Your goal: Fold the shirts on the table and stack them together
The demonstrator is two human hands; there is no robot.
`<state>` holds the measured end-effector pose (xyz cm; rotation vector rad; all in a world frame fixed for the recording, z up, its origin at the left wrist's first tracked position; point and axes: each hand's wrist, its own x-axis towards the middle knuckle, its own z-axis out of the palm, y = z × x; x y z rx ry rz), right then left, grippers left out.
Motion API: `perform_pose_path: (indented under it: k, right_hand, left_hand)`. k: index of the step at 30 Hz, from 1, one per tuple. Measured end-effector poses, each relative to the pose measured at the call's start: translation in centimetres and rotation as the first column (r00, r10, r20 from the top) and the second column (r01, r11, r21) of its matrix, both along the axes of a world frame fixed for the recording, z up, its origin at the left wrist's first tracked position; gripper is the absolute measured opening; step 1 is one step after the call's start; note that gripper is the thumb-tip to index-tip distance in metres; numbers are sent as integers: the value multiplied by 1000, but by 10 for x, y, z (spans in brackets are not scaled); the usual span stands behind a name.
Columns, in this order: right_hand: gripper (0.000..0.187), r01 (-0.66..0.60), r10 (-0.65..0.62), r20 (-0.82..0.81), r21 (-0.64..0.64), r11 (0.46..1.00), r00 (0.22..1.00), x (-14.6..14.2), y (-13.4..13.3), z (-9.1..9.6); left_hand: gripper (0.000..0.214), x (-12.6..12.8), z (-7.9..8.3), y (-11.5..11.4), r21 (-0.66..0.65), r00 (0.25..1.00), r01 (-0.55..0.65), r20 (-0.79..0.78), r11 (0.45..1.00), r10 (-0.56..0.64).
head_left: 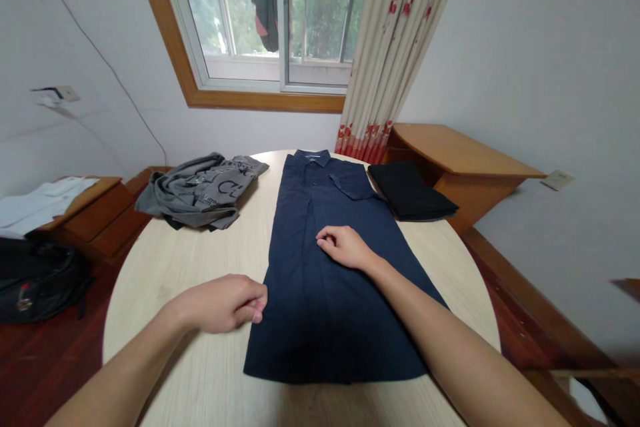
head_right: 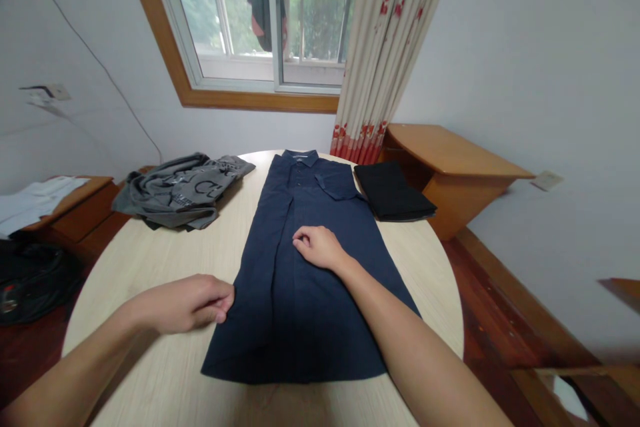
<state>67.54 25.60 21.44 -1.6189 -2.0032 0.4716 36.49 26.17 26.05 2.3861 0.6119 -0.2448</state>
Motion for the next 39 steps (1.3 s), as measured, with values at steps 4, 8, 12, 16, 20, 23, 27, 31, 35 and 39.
perform_pose_path:
  k: [4, 8, 12, 16, 20, 23, 27, 31, 35, 39]
  right_hand:
    - [15, -42, 42, 24, 21, 999, 999, -1, -4, 7]
    - [32, -247, 243, 83, 43, 968, 967, -12, -17, 22]
    - [44, -420, 414, 181, -7, 908, 892, -33, -34, 35]
    - [29, -524, 501, 283, 6, 852, 818, -52, -44, 37]
    - [12, -583, 545, 257, 97, 807, 798, -61, -50, 36]
    - [15, -601, 581, 161, 135, 788, 798, -63, -55, 39]
    - [5, -652, 650, 58, 37, 757, 758, -62, -60, 44]
    - [22, -661, 662, -40, -125, 740, 749, -58, -59, 42]
    - [27, -553, 545, -113, -52, 832, 831, -53, -50, 30]
    - [15, -406, 408, 4, 124, 906, 913, -48, -37, 19]
  left_hand:
    - [20, 0, 1, 3, -42, 998, -62, -4, 997, 62]
    - [28, 7, -3, 8, 42, 979, -136, 156, 990, 128]
    - [26, 11, -11, 13, 118, 944, -191, 293, 975, 150]
    - [22, 11, -17, 15, 160, 907, -195, 406, 968, 115]
    - [20, 11, -18, 15, 185, 875, -196, 476, 963, 86]
    - [21, 11, -17, 15, 198, 877, -167, 477, 966, 54]
    - [24, 11, -19, 16, 185, 898, -84, 440, 979, -7]
    - [25, 13, -20, 14, 142, 908, -49, 419, 989, -15]
    - [27, 16, -18, 11, 99, 910, -50, 416, 994, 5]
    - [21, 18, -18, 11, 166, 907, -168, 413, 972, 87]
